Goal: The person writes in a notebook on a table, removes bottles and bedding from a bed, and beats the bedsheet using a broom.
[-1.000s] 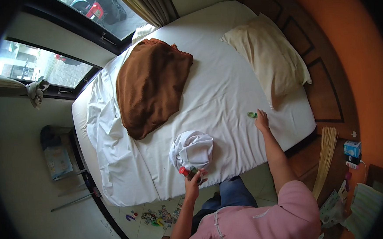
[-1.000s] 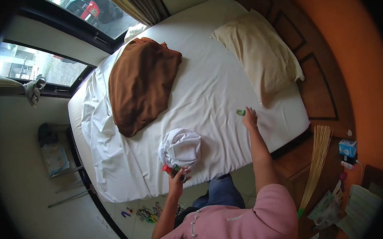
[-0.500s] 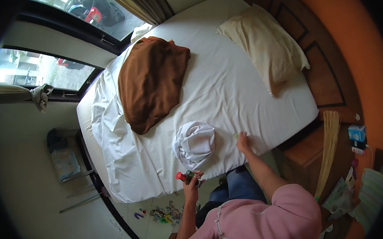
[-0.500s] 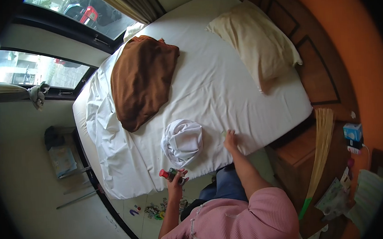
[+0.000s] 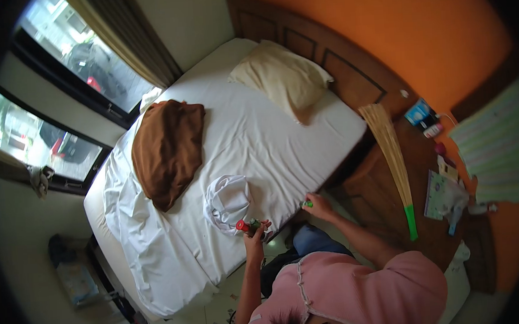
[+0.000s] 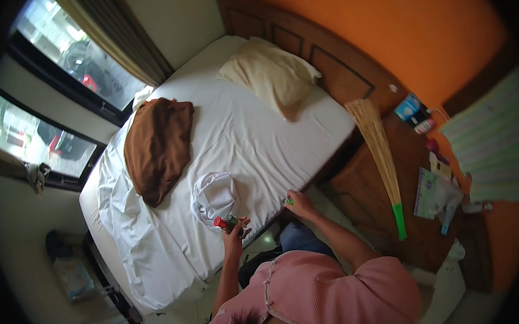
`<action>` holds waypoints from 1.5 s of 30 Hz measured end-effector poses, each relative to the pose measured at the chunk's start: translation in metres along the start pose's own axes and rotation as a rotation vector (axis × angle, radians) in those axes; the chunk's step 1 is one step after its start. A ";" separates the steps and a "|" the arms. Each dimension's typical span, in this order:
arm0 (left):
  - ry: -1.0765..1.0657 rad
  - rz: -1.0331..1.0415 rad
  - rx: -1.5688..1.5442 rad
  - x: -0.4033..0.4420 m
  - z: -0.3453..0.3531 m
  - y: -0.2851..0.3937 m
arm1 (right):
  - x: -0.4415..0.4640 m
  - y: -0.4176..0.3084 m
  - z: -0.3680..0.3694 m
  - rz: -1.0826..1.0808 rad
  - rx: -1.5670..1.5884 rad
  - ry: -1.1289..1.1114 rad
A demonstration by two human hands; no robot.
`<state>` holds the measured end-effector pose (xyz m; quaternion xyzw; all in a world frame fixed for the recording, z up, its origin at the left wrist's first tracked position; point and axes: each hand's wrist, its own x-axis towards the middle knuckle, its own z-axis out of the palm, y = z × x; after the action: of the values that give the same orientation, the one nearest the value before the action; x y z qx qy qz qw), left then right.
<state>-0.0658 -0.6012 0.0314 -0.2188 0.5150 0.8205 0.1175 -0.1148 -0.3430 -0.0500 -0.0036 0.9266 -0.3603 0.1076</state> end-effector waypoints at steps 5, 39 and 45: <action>-0.144 0.049 0.063 -0.027 0.026 -0.015 | -0.063 -0.020 -0.078 -0.023 0.054 0.328; -0.511 0.041 0.368 -0.050 0.376 -0.136 | -0.110 0.330 -0.358 0.326 -0.183 0.733; -0.497 0.084 0.527 -0.040 0.423 -0.181 | -0.147 0.221 -0.358 0.228 0.366 0.582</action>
<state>-0.0558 -0.1407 0.0656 0.0467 0.6730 0.6917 0.2576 -0.0277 0.0714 0.0881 0.2219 0.8329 -0.4920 -0.1224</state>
